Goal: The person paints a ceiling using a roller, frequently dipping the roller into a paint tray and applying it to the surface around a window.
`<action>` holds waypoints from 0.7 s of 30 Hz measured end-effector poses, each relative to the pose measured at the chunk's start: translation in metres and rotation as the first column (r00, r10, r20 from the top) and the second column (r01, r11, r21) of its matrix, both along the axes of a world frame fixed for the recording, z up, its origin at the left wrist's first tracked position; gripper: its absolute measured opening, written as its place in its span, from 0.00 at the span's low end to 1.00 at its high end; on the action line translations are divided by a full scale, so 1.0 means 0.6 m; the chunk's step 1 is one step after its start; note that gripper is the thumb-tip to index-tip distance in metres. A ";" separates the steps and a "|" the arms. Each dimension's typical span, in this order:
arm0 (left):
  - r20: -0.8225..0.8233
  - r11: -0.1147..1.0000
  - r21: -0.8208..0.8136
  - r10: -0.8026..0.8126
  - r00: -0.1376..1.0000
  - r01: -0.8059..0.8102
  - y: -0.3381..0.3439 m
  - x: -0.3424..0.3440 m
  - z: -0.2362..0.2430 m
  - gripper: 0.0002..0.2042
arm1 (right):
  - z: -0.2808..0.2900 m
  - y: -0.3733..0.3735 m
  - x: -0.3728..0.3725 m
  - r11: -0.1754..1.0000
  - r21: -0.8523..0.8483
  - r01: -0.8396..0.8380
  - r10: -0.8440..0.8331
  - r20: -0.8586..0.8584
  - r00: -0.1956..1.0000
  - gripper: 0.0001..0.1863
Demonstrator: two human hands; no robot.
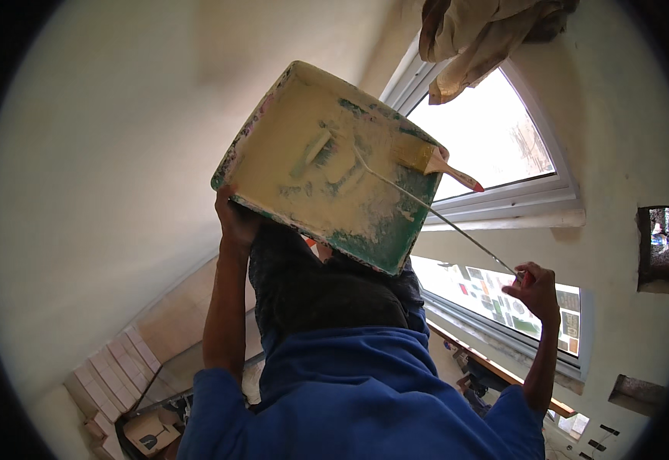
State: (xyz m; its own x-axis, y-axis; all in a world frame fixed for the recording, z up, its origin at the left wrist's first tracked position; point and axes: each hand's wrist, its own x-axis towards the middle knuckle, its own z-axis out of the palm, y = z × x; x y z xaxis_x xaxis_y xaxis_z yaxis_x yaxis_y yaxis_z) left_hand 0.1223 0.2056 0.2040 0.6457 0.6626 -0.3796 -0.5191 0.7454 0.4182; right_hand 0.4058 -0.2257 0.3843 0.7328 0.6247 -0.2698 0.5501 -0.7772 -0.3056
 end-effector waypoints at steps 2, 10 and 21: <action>0.001 1.000 0.020 -0.015 1.000 0.015 0.002 -0.003 -0.004 0.31 | 0.006 -0.019 0.006 0.997 0.006 -0.079 0.079 0.023 0.997 0.19; -0.017 0.997 0.076 0.010 1.000 -0.009 0.005 -0.006 -0.024 0.31 | 0.054 -0.079 0.002 0.978 -0.118 0.170 -0.171 0.004 0.985 0.19; 0.008 0.993 0.115 -0.043 0.999 0.041 0.014 -0.006 -0.042 0.31 | 0.047 -0.072 -0.007 0.990 -0.122 0.069 -0.080 -0.083 0.993 0.19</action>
